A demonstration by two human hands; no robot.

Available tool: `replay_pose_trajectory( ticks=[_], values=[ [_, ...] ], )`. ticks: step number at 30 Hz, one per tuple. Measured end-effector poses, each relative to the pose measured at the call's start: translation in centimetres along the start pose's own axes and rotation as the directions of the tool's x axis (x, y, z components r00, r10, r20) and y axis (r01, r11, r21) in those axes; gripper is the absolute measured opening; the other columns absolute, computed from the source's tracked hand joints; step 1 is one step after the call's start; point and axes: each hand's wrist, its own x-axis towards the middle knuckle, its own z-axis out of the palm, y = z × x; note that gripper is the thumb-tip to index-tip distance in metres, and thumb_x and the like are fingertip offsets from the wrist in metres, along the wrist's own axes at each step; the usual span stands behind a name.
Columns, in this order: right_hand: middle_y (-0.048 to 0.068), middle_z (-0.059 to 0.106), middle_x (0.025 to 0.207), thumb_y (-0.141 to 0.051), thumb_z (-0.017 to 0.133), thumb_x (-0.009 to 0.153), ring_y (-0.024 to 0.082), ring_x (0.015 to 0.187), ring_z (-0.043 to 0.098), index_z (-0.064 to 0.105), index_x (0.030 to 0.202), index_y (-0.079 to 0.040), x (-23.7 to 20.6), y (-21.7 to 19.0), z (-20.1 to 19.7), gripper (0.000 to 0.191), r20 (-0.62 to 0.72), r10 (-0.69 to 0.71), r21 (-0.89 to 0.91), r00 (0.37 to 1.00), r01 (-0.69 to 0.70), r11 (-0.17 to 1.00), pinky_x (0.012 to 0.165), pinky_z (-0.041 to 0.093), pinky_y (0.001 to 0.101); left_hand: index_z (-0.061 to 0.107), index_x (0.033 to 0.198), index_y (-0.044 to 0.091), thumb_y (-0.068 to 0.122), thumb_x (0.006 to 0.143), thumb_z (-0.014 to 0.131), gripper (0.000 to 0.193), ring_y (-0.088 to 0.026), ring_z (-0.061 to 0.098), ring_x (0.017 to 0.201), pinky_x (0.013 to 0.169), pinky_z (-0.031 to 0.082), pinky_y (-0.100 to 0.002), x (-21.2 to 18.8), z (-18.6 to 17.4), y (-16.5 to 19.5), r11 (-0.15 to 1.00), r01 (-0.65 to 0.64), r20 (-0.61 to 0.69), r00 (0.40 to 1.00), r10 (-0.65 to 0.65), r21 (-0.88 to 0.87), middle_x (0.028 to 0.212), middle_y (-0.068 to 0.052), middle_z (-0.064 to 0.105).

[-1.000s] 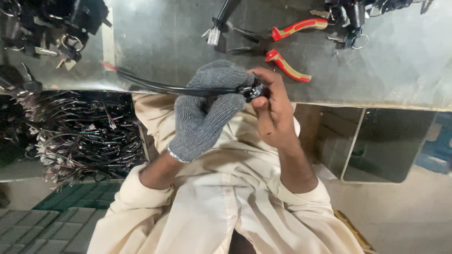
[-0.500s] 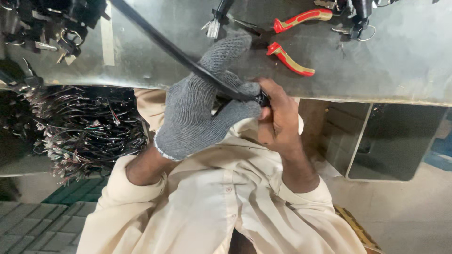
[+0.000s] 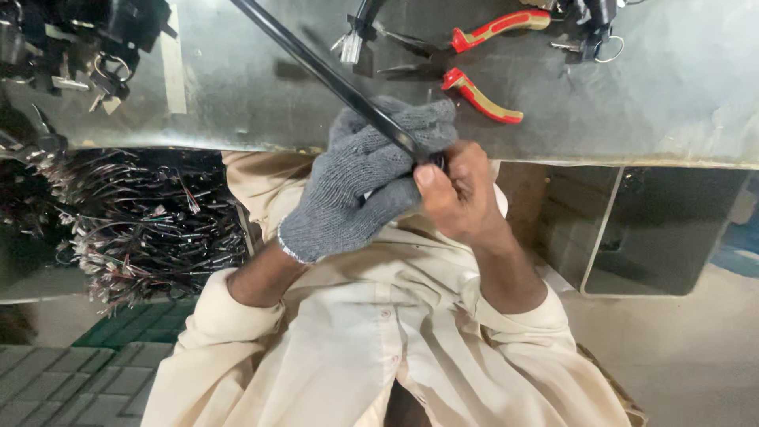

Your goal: The person strips the outer insulation from black cables using red-handled pliers, then cuts the exposed inner wires. The person repeats this process on multiple cables, placing the stripped pieces on the metal table.

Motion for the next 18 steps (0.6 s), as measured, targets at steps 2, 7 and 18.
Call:
replay_pose_trajectory(
  ticks=[2,7,18],
  values=[
    [0.009,0.068,0.12,-0.027,0.055,0.108,0.012,0.104,0.058,0.061,0.134,0.006,0.3,0.5,0.3,0.043,0.008,0.012,0.041,1.0,-0.012,0.999,0.097,0.049,0.0293,0.063,0.141,0.012,0.025,0.102,0.073,0.042,-0.031,0.054,0.139,0.124,0.035,-0.045,0.1,-0.4,0.0,0.998,0.006,-0.015,1.0,-0.005,0.059,0.147,-0.008,0.063],
    [0.016,0.051,0.139,-0.023,0.059,0.099,0.024,0.127,0.048,0.043,0.141,0.007,0.5,1.0,-0.9,0.054,0.309,-0.109,0.101,0.945,0.081,0.992,0.11,0.038,0.0374,0.075,0.12,0.014,0.03,0.087,0.08,0.036,-0.03,0.051,0.138,0.123,0.034,-0.046,0.1,-2.2,0.5,0.953,0.02,0.154,0.988,0.028,-0.301,0.128,-0.003,0.072],
    [0.014,0.053,0.139,-0.046,0.066,0.106,0.02,0.119,0.056,0.032,0.145,0.0,-1.4,9.3,2.1,0.07,-0.131,0.045,0.21,0.99,-0.017,0.977,0.101,0.051,0.0378,0.073,0.111,0.005,0.017,0.101,0.073,0.015,-0.022,0.057,0.13,0.118,0.043,-0.038,-0.1,-1.4,-1.7,0.85,0.199,-0.009,0.972,-0.233,-0.488,0.122,-0.005,0.071]
  ],
)
